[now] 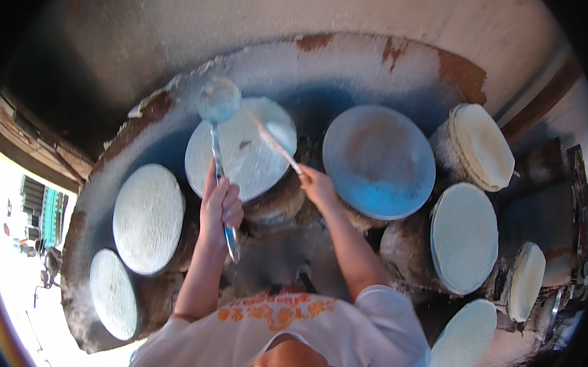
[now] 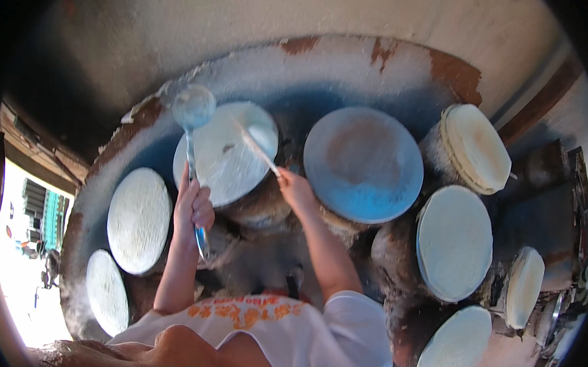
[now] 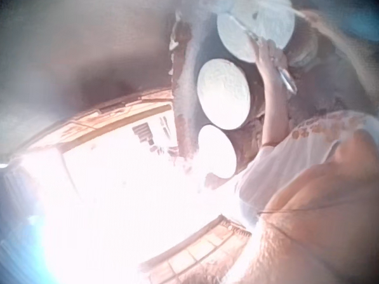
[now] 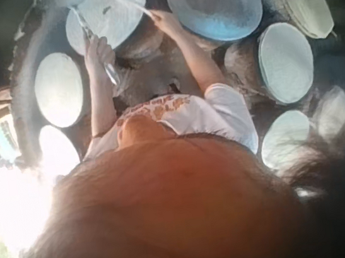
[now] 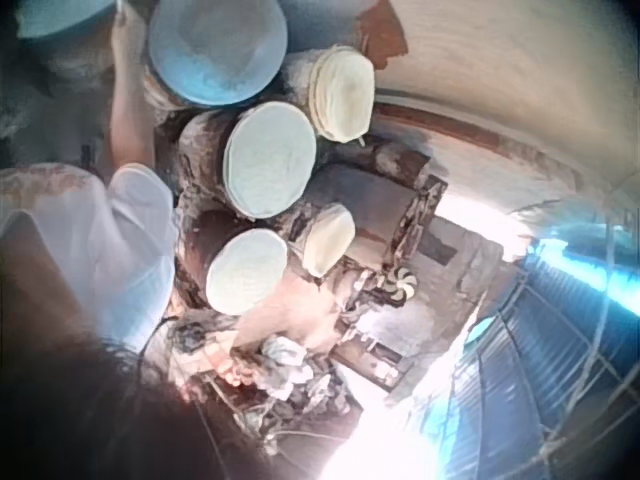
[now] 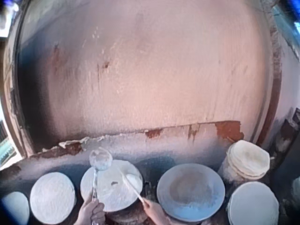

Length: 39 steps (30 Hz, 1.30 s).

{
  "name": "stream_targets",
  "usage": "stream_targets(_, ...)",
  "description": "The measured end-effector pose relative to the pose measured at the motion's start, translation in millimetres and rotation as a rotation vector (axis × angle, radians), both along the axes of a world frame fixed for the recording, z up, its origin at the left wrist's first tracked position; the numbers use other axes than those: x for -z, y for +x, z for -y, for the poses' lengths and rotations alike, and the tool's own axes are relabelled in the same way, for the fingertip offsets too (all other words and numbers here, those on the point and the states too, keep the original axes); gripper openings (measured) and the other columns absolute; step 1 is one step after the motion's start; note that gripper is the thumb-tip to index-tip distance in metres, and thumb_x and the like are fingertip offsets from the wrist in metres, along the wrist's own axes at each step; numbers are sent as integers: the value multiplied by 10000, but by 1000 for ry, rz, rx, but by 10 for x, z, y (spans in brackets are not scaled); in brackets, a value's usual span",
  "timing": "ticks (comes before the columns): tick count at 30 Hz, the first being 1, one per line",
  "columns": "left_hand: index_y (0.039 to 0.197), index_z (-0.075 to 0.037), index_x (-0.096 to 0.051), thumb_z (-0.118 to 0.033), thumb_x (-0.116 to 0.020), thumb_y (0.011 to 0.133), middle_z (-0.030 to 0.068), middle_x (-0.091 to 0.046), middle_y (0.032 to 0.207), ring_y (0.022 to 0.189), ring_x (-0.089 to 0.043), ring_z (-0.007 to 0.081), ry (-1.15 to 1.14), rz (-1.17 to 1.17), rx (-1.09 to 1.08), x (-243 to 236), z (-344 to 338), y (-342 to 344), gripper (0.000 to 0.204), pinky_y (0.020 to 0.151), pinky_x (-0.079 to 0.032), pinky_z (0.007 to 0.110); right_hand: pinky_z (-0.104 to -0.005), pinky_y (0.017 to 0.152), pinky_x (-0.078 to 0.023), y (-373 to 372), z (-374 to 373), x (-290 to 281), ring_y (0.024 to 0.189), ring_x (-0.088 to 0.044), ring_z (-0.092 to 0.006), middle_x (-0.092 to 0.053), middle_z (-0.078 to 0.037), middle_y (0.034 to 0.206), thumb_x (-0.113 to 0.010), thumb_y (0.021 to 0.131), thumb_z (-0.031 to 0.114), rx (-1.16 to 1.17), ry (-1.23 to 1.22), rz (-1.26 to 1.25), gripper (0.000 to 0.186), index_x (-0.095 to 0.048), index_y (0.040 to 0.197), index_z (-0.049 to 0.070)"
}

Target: The person pours white batter from a tub onto steaming stations using a ladle, spreads it into thin circular sheets with a stick, and removes the cooked sheets by hand to stack them.

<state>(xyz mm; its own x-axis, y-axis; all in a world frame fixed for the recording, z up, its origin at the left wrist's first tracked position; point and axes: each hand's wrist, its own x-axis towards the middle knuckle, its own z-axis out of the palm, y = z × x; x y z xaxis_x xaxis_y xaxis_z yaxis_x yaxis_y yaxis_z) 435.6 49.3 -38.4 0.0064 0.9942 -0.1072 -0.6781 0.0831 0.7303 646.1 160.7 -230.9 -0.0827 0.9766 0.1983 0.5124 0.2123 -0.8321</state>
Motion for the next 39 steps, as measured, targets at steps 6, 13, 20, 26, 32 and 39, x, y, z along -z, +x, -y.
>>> stream_targets(6, 1451, -288, -249, -157, -385, 999, -35, -309, 627, 386, -258, 27, -81, 222, 72, -208, -107, -198, 489, 302, -247, 155, -487, 529, -478, -130, -38, -362, 614, -620, -369, -608, -199, 670, -515, 911, 193, 64, 88, 241, 282, -582, 1182, 155)
stream_targets(13, 1044, -162, -537, -178, -447, 988, -33, -366, 638, 438, -340, 36, -290, 577, 138, 65, -766, -365, 108, 372, -316, 175, -502, 527, -478, -206, -127, -310, 598, -627, -372, -623, -153, 652, -454, 937, 254, 8, 37, 489, 293, -565, 1193, 163)
stream_targets(20, 711, -86, -413, -224, -503, 960, -22, -397, 577, 440, -388, 66, -614, 822, 163, 318, -1001, -555, 299, 409, -379, 213, -512, 640, -487, 11, -255, -388, 731, -632, -368, -655, -160, 789, -452, 929, 250, -155, -37, 448, 278, -596, 1160, 196)
stream_targets(26, 778, -92, -442, -164, -509, 949, -33, -399, 599, 449, -368, 49, -459, 592, 173, 493, -1041, -655, 197, 403, -364, 194, -388, 533, -492, 150, 301, -153, 604, -645, -225, -639, -100, 719, -521, 935, 240, -52, -61, 236, 293, -580, 1209, 156)
stream_targets(32, 713, -134, -403, -182, -501, 941, -58, -353, 534, 418, -349, 48, -487, 341, -278, 1048, -541, 174, 253, 394, -344, 195, -312, 387, -422, -680, 816, -254, 380, -515, -160, -587, -80, 626, -490, 940, 211, -77, -489, -222, 292, -583, 1195, 104)
stream_targets(39, 664, -93, -380, -151, -429, 964, -59, -380, 455, 317, -343, 50, -257, 1534, 171, 134, -283, -160, 310, 320, -358, 197, -413, 686, -510, -380, 67, -410, 814, -651, -304, -668, -157, 906, -605, 848, 206, 62, 49, 21, 296, -632, 1126, 109)
